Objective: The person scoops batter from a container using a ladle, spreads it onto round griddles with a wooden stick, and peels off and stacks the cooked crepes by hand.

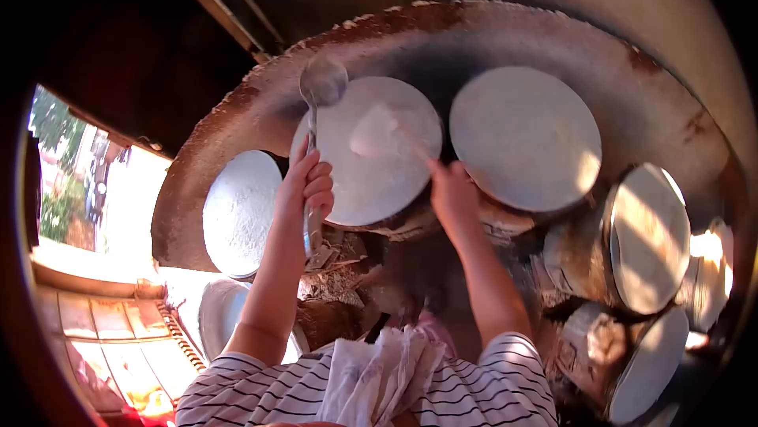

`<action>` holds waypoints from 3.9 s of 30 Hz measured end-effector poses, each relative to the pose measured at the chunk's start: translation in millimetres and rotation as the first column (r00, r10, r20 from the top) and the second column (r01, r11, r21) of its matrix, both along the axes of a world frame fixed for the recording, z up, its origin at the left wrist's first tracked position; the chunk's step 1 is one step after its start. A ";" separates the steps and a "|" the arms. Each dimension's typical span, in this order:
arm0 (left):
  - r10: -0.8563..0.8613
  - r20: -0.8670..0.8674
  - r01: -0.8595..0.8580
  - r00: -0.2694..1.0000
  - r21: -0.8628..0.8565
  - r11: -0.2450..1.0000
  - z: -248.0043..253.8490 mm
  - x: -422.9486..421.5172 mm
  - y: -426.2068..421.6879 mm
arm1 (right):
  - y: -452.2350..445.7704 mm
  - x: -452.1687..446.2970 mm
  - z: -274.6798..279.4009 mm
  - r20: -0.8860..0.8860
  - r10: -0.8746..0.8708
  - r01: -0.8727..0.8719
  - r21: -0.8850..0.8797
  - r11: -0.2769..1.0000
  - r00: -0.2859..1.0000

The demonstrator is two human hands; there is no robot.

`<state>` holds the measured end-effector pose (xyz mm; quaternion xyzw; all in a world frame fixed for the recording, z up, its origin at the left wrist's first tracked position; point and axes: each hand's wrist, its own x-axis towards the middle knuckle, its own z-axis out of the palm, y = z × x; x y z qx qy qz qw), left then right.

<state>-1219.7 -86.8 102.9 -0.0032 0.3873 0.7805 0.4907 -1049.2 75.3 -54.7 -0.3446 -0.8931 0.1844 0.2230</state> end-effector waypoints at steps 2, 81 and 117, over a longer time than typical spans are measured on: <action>-0.006 0.253 -0.002 0.968 0.033 0.999 -6.1 -12.6 -21.3 | 1.1 7.4 2.1 0.025 0.030 -0.029 -0.028 0.999 0.999; -0.465 -0.692 -0.556 -0.553 -0.109 0.824 -98.0 -222.6 -387.4 | -152.0 10.4 62.5 -0.298 0.033 -0.282 -0.928 -0.244 0.954; -0.315 -0.948 -0.952 -0.045 -0.055 0.301 -29.8 -218.7 -302.9 | -118.2 -101.8 62.6 -0.321 0.002 -0.320 -0.943 0.087 0.947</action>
